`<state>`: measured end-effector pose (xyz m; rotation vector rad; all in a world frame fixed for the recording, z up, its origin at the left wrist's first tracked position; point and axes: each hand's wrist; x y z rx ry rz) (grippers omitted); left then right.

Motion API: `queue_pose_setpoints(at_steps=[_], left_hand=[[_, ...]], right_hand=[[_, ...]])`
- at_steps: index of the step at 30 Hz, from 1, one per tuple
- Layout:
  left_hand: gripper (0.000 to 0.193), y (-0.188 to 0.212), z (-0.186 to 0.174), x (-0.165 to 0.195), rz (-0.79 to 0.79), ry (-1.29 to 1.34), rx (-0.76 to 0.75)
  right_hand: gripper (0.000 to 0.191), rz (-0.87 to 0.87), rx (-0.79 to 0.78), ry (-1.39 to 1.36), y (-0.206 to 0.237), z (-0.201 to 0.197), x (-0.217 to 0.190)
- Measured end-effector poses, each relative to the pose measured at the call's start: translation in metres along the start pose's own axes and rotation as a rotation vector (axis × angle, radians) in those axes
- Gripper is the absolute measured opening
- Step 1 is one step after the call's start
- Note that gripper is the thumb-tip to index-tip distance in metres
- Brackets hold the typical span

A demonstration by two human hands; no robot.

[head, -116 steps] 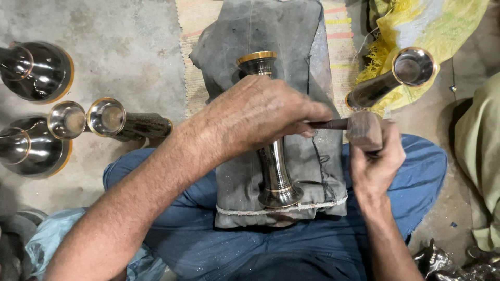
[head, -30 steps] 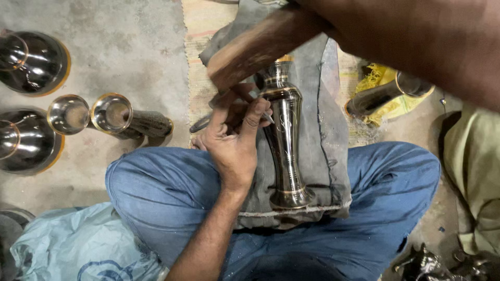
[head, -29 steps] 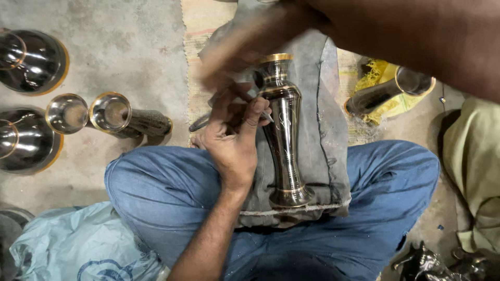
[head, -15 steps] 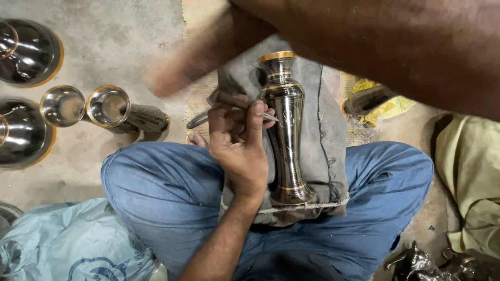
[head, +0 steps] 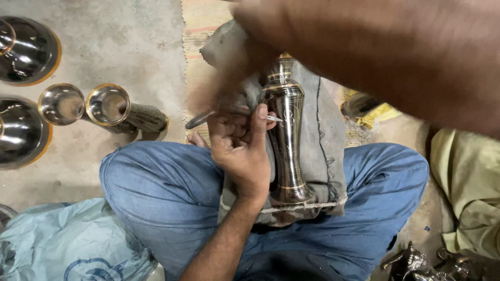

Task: The person uses a chisel and wooden mallet to engrave decorative patterns onto a silver-colored metal vessel. They repeatedly strike the chisel along the vessel's surface, rotating it to work on different sections.

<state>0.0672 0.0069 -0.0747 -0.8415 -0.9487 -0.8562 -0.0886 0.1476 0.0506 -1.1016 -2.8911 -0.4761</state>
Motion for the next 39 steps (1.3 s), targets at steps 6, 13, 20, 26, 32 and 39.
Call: queue_pose_setpoints(at_steps=[6,13,20,26,32,39], left_hand=[[0.024,-0.002,0.0,-0.003,0.048,0.154,-0.015],[0.026,-0.003,-0.002,-0.004,0.045,0.099,-0.032],[0.024,-0.004,-0.002,-0.003,0.047,0.085,-0.058],[0.024,-0.008,-0.005,0.002,0.057,-0.1,-0.082],[0.026,-0.016,-0.005,0.004,-0.003,-0.029,-0.111],[0.023,-0.018,-0.007,0.003,0.092,-0.08,-0.202]], right_hand=[[0.016,-0.01,0.002,-0.002,-0.001,-0.001,0.0],[0.016,-0.012,-0.009,-0.003,-0.004,-0.001,0.0],[0.017,-0.006,-0.013,0.017,0.002,-0.003,-0.003],[0.017,0.001,-0.004,0.027,0.008,-0.001,0.002],[0.017,-0.013,0.022,0.053,0.007,0.001,0.016],[0.018,-0.013,0.051,0.073,0.009,0.004,0.033]])
Point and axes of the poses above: each hand's wrist, its own y-axis away from the middle knuckle, its own z-axis out of the palm, x = y × z, and after that the axes turned 13 degrees about -x, right-handed
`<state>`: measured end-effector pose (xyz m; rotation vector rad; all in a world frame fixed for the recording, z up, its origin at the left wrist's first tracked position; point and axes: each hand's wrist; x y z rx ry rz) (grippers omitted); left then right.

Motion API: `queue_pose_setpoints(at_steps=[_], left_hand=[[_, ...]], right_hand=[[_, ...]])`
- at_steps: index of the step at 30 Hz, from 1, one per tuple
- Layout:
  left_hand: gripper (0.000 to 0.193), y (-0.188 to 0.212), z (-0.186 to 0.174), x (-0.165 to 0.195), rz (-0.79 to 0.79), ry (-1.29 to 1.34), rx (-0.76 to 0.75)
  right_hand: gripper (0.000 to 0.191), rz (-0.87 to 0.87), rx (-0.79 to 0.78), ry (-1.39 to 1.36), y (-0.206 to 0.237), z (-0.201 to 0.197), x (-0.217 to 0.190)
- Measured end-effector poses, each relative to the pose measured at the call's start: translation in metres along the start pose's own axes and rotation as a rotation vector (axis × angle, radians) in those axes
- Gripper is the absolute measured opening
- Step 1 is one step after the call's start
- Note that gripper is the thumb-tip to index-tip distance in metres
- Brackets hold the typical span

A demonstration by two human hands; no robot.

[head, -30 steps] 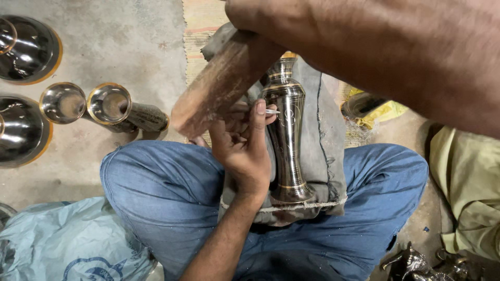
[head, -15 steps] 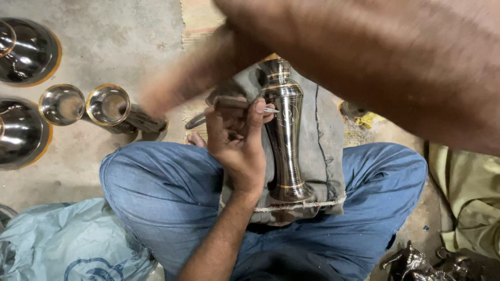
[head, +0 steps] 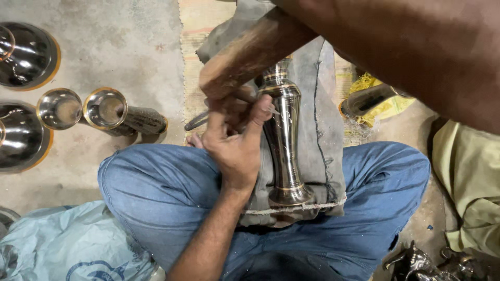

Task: The person uses a chisel and wooden mallet to engrave decorative patterns onto a silver-colored metal vessel. They repeatedly strike the chisel along the vessel's surface, rotating it to work on different sections.

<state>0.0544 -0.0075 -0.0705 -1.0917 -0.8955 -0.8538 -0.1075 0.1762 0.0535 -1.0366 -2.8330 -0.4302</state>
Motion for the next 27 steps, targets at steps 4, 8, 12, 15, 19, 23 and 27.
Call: queue_pose_setpoints(at_steps=[4,8,12,15,19,23,27], left_hand=[[0.022,-0.004,-0.004,0.002,-0.04,-0.134,-0.048],[0.032,-0.012,-0.008,0.007,-0.103,-0.151,-0.127],[0.029,-0.019,-0.009,0.008,0.005,-0.295,-0.153],[0.034,-0.021,-0.008,0.009,-0.096,-0.224,-0.173],[0.033,-0.021,-0.008,0.009,0.007,-0.323,-0.199],[0.038,-0.023,-0.007,0.007,0.014,-0.4,-0.203],[0.026,-0.019,-0.007,0.008,0.004,-0.282,-0.226]], right_hand=[[0.018,0.004,0.002,0.002,0.001,0.002,0.007],[0.018,0.012,0.031,0.004,0.001,0.002,0.015],[0.019,0.003,0.035,0.017,0.007,0.013,0.026],[0.019,-0.028,0.082,0.02,0.01,0.028,0.039],[0.02,-0.08,0.167,-0.06,0.01,0.041,0.051],[0.021,0.168,-0.056,-0.133,0.011,0.031,0.028],[0.016,0.115,0.091,0.27,0.031,-0.017,-0.012]])
Point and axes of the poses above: each hand's wrist, its own y-axis away from the middle knuckle, its own z-axis out of the palm, x = y × z, and after that the axes turned 13 degrees about -x, right-handed
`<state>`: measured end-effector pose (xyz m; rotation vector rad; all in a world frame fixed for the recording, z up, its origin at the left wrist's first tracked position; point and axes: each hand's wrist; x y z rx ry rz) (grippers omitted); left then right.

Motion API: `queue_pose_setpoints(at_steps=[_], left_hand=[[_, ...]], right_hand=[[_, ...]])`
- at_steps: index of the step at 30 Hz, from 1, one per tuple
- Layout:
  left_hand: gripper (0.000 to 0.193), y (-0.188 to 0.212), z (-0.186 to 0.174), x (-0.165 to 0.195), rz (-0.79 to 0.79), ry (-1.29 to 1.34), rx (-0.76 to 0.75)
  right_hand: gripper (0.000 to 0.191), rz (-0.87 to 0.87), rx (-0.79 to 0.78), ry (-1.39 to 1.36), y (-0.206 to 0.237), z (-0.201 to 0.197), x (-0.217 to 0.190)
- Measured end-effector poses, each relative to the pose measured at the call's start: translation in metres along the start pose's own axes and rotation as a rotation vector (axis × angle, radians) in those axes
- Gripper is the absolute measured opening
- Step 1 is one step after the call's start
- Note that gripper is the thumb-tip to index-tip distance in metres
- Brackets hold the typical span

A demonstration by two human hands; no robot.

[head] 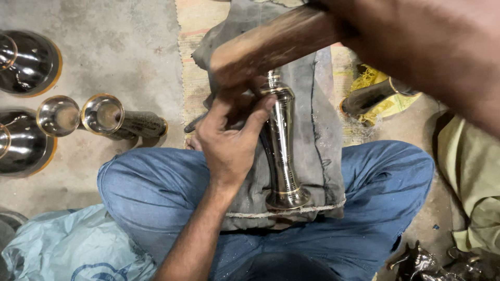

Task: The person uses a chisel and wooden mallet to engrave decorative patterns onto a silver-colored metal vessel. They repeatedly strike the chisel along the vessel's surface, rotating it to work on different sections.

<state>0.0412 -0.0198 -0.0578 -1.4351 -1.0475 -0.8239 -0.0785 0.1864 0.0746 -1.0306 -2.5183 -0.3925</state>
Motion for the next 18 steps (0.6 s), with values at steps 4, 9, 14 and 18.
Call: queue_pose_setpoints(at_steps=[4,9,14,18], left_hand=[[0.026,0.019,0.005,0.006,-0.022,0.312,0.225],[0.024,0.039,0.021,0.001,-0.17,0.372,0.392],[0.026,0.042,0.02,-0.009,-0.174,0.344,0.37],[0.026,0.044,0.021,-0.012,-0.169,0.303,0.325]], right_hand=[[0.053,0.127,-0.22,-0.263,-0.005,-0.038,-0.037],[0.09,0.135,-0.184,-0.81,-0.013,-0.001,-0.083],[0.091,0.127,-0.097,-1.622,0.004,0.053,-0.066],[0.098,0.161,-0.256,-1.821,0.019,0.063,-0.058]])
Point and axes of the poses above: each hand's wrist, its own y-axis away from the middle knuckle, its own z-axis out of the palm, x = y × z, and after that the axes turned 13 degrees about -x, right-handed
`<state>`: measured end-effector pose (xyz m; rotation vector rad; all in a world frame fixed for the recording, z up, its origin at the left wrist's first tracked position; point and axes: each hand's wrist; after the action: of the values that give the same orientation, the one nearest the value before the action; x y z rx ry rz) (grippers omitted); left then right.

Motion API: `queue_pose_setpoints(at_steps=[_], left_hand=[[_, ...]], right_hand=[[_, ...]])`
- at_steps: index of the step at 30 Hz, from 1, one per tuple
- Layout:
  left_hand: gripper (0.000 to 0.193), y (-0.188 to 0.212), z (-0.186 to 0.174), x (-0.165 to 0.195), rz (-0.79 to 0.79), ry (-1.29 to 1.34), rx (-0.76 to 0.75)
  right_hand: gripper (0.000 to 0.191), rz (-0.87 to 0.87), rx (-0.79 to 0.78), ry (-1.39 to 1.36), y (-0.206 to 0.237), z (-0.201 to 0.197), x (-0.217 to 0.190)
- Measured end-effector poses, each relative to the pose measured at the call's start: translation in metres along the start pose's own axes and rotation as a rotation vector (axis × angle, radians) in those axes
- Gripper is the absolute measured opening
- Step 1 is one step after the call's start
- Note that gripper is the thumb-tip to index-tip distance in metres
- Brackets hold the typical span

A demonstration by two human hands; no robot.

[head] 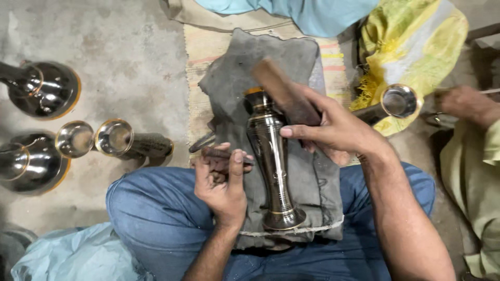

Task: The person uses a chisel and wooden mallet to engrave decorative patterns onto a silver-colored metal vessel. They repeatedly strike the chisel along the vessel's surface, rotating it to work on different sections.

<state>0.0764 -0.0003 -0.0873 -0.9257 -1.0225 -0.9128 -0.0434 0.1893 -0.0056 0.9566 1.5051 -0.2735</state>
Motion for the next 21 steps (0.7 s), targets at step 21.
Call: queue_pose_setpoints(at_steps=[21], left_hand=[[0.024,0.005,0.002,0.001,0.023,-0.01,-0.003]], right_hand=[[0.095,-0.329,0.073,0.385,0.012,0.008,-0.002]])
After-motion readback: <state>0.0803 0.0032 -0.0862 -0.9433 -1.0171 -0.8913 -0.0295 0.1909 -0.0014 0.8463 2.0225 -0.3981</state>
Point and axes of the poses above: each hand's wrist, its own y-axis away from the middle knuckle, its own z-axis out of the palm, x = y × z, and after that the axes turned 13 degrees about -x, right-handed
